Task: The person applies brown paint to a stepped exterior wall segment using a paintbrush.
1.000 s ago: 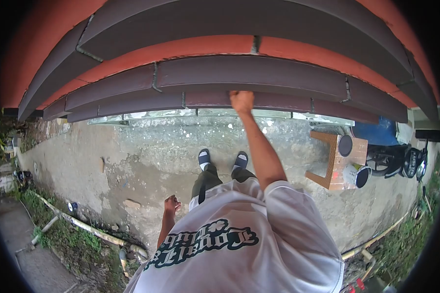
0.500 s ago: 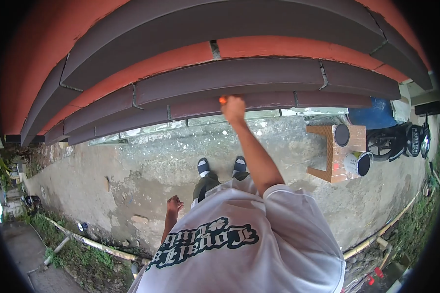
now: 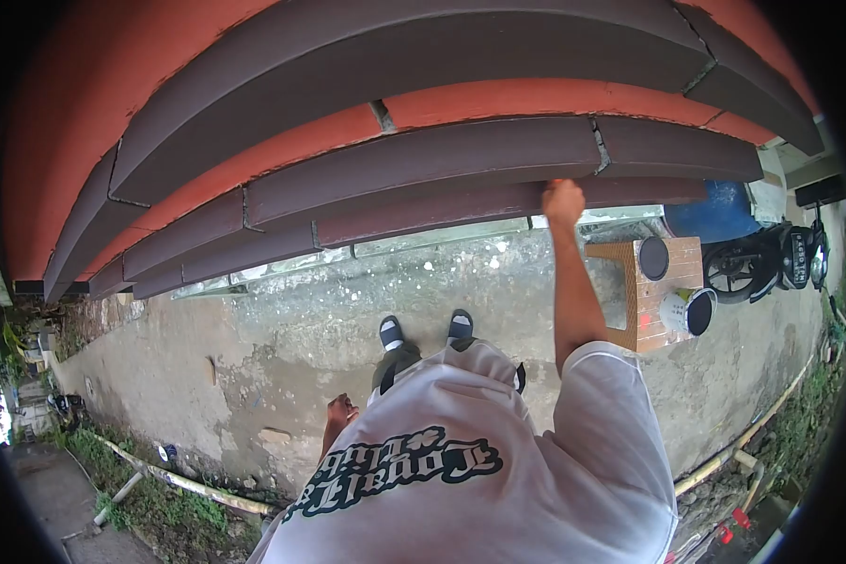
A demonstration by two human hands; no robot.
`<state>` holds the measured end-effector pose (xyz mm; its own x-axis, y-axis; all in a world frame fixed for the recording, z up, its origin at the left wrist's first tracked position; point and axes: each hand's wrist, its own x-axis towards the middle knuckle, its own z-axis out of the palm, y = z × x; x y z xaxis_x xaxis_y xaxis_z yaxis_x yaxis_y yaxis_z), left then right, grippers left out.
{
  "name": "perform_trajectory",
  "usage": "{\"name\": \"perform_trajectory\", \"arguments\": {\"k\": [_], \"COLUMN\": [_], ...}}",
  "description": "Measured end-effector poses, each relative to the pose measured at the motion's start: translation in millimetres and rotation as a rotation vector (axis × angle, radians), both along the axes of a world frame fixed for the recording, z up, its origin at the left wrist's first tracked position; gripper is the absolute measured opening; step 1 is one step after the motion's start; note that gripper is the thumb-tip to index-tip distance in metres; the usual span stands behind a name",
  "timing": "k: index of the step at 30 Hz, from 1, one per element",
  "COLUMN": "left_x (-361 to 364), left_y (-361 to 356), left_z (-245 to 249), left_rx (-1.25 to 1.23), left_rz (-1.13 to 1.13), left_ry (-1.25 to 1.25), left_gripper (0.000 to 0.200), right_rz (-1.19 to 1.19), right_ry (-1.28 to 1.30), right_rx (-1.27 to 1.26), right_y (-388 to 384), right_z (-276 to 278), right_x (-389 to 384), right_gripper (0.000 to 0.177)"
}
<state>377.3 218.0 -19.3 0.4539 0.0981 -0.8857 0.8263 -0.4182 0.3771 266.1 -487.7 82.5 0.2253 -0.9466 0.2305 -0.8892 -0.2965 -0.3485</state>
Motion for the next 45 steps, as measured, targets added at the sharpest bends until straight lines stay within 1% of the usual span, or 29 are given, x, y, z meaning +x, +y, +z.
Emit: {"name": "perform_trajectory", "arguments": {"k": [1,2,4,5,7,9,11,13,14,15,16,18,19,21,23,25,27,28,29,31,32,33,34,35,36,37,39,42,45], "left_x": [1,2,8,14,22,32,43,51,53,55,55,52,50,44,38,38,39,40,43,55,60,62,65,66,66,69,70,62,58], "left_y": [-3,-7,-17,-22,-29,-38,-43,-44,-44,-44,-43,-40,-39,-37,-33,-28,-30,-31,-31,-30,-29,-30,-35,-39,-36,-33,-22,12,28], "left_z": [0,1,4,5,6,11,15,16,16,15,15,15,13,13,9,1,12,17,18,17,17,22,29,36,38,39,37,15,6], "left_rx": [0.0,0.008,0.024,0.023,0.021,0.013,0.012,0.015,0.02,0.026,0.032,0.017,0.007,0.001,-0.003,-0.007,-0.05,-0.069,-0.086,-0.126,-0.139,-0.112,-0.084,-0.058,-0.076,-0.096,-0.111,-0.1,-0.125], "left_rz": [-0.017,-0.031,-0.061,-0.07,-0.088,-0.096,-0.114,-0.133,-0.144,-0.153,-0.161,-0.152,-0.147,-0.128,-0.136,-0.177,-0.265,-0.31,-0.287,-0.236,-0.234,-0.261,-0.289,-0.316,-0.262,-0.206,-0.151,-0.165,-0.162], "left_ry": [0.002,0.004,0.001,-0.013,-0.033,-0.063,-0.094,-0.119,-0.12,-0.119,-0.119,-0.094,-0.082,-0.047,-0.006,0.036,-0.003,-0.019,0.014,0.072,0.12,0.082,0.044,0.011,0.045,0.079,0.1,0.085,0.063], "left_gripper": [0.026,0.027,0.027,0.027,0.027,0.027,0.027,0.027,0.028,0.028,0.029,0.036,0.039,0.047,0.052,0.056,0.053,0.051,0.048,0.041,0.033,0.034,0.035,0.036,0.04,0.044,0.053,0.064,0.066], "right_rz": [0.059,0.086,0.21,0.297,0.313,0.382,0.376,0.332,0.336,0.257,0.251,0.045,0.003,-0.045,0.069,0.189,0.284,0.339,0.393,0.5,0.557,0.514,0.506,0.438,0.369,0.268,0.14,0.048,0.193], "right_ry": [0.06,0.152,0.074,0.041,-0.054,-0.335,-0.321,-0.434,-0.489,-0.488,-0.466,-0.328,-0.276,-0.017,-0.049,-0.118,-0.223,-0.285,-0.347,-0.479,-0.547,-0.474,-0.564,-0.529,-0.528,-0.446,-0.303,-0.077,0.041], "right_rx": [0.025,-0.036,-0.029,0.057,0.26,0.427,0.497,0.478,0.307,0.305,0.165,0.168,0.132,0.185,0.016,-0.018,0.042,0.127,0.21,0.232,0.244,0.413,0.346,0.274,0.155,0.167,-0.021,-0.109,0.016], "right_y": [11,25,69,89,127,143,135,106,85,61,41,19,14,15,44,83,122,142,156,168,172,166,155,140,124,108,77,78,112], "right_z": [-3,-14,-13,-10,6,3,-5,-10,-25,-34,-37,-4,9,16,4,-3,-9,-8,-6,-2,2,4,-10,-12,-11,-7,-8,16,-9], "right_x": [13,29,68,90,125,140,130,89,66,43,18,-21,-32,-30,-5,28,69,89,103,116,121,114,105,90,72,53,25,28,81], "right_gripper": [0.016,0.014,0.014,0.016,0.023,0.033,0.033,0.03,0.026,0.026,0.024,0.026,0.024,0.024,0.027,0.022,0.022,0.026,0.03,0.029,0.028,0.028,0.027,0.027,0.025,0.024,0.023,0.023,0.023]}}
